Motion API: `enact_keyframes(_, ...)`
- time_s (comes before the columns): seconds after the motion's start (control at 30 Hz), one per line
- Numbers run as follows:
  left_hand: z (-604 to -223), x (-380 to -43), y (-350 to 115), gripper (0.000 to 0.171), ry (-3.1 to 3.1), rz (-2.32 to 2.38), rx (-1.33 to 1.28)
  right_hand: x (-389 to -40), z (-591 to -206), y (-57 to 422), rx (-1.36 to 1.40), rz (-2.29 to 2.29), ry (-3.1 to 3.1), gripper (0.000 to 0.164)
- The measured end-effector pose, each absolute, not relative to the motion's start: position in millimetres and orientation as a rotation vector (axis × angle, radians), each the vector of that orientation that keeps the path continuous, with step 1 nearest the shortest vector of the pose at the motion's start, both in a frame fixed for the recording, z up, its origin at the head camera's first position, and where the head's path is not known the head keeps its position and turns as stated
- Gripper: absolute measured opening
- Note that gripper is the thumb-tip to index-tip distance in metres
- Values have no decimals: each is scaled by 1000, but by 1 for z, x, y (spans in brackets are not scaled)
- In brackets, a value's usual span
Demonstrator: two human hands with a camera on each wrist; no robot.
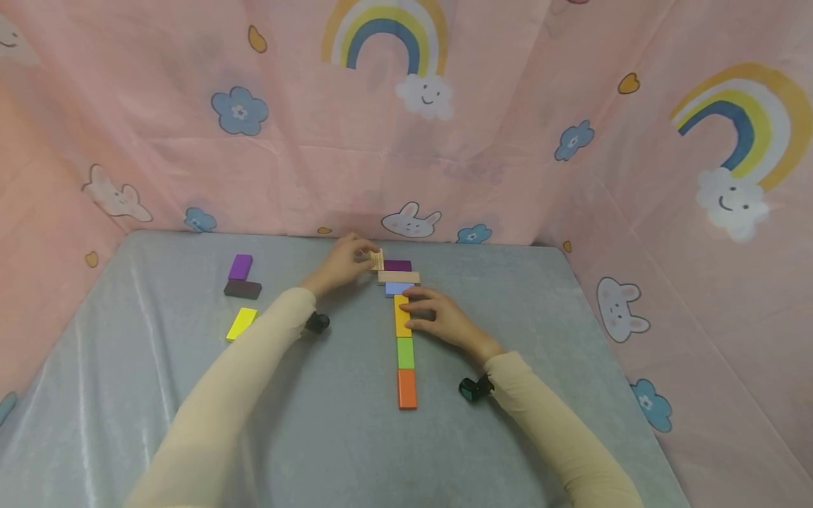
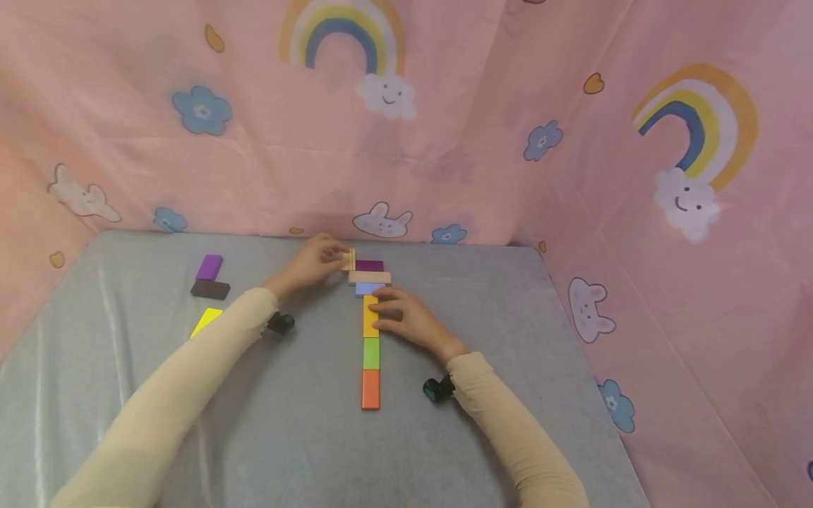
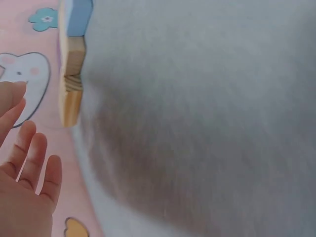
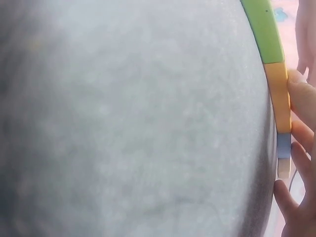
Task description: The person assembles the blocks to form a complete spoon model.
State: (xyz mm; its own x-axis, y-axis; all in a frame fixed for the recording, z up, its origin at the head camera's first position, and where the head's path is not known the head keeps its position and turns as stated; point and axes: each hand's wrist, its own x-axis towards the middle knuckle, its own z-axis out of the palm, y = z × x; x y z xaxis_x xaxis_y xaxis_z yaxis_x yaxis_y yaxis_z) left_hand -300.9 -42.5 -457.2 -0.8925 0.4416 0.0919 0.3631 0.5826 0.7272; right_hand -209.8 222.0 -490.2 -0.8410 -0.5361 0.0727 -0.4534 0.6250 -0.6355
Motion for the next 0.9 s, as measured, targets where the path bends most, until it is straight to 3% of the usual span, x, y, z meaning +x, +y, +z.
enact_keyframes(0.47, -441, -275, -113, 38, 2681, 1251, 732, -207, -487, 223, -793, -988, 2723, 39)
enact_keyframes(0.9, -447, -249, -200, 47, 2867, 1370, 473, -208, -490, 222, -803, -985, 2728, 39)
